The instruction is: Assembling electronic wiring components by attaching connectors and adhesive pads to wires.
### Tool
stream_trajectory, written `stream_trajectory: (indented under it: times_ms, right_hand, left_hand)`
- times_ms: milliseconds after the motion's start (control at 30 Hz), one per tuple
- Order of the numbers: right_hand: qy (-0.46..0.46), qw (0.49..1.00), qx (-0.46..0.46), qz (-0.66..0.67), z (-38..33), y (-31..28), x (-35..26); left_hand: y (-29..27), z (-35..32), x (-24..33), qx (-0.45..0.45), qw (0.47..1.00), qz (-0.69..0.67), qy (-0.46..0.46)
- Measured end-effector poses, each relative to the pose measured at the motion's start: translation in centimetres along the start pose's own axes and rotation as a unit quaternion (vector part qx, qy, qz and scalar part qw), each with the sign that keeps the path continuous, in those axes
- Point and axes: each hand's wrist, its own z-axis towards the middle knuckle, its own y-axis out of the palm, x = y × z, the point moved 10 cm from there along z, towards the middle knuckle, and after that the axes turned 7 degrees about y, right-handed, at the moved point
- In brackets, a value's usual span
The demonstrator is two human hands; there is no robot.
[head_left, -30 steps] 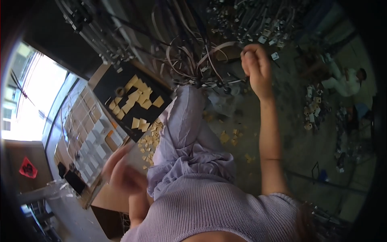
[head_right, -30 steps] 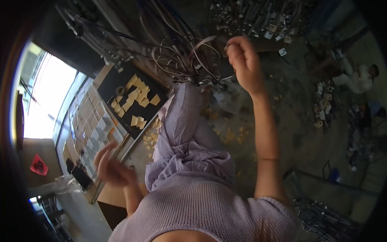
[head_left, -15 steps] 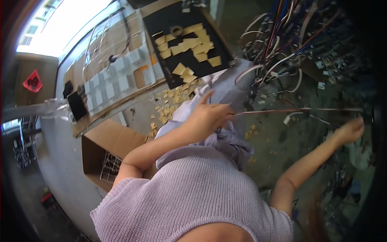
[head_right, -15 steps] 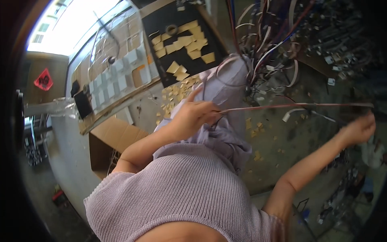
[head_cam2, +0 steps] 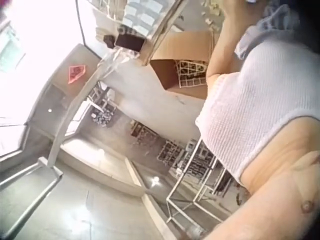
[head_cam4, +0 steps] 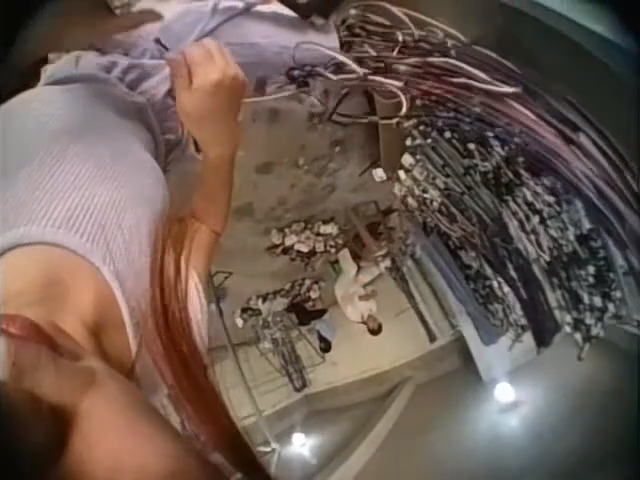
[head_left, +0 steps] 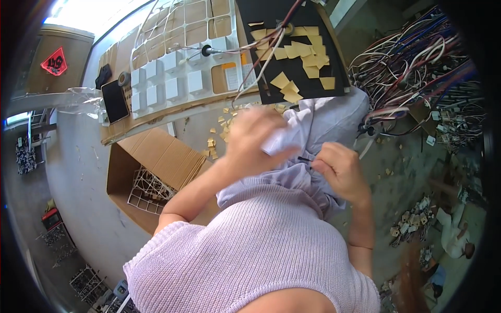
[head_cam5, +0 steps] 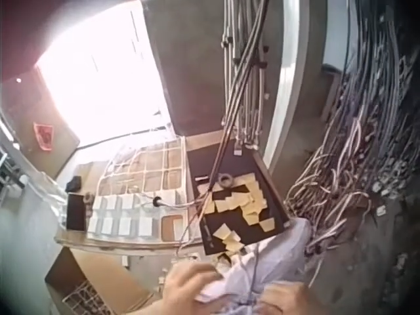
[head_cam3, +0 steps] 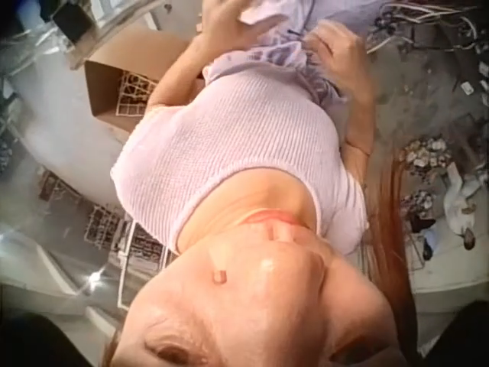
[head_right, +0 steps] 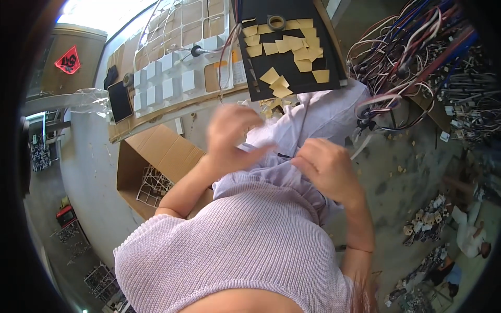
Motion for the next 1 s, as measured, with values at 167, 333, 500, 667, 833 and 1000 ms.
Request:
stream_trajectory:
  times_ms: [167, 333, 500, 667, 833, 1000]
  right_hand:
    - [0.052, 0.947, -0.128, 0.290, 3.4, 3.2, 1.8]
    - [0.124, 0.942, -0.034, 0.310, 2.0, 4.4, 7.6]
    - [-0.067, 0.964, 0.259, -0.008, -2.5, 0.1, 7.6]
    - [-0.116, 0.970, 0.162, -0.139, -6.0, 7.5, 11.3]
    - [-0.129, 0.972, 0.099, -0.169, -6.2, 8.8, 11.2]
    - [-0.040, 0.917, 0.387, 0.081, -8.1, -1.1, 10.9]
  left_hand:
    - [-3.9, 5.5, -5.2, 0.109, 0.964, 0.240, -0.037]
    - [0.7, -1.1, -5.8, -0.195, 0.950, -0.105, -0.219]
    - [-0.9, -5.0, -2.5, -0.188, 0.893, -0.343, -0.225]
    - [0.4, -11.3, -8.1, -0.063, 0.956, -0.106, -0.266]
    - [3.2, -10.2, -8.2, -0.078, 0.966, -0.081, -0.235]
    - [3.5, -10.1, -7.1, -0.059, 0.975, -0.068, -0.202]
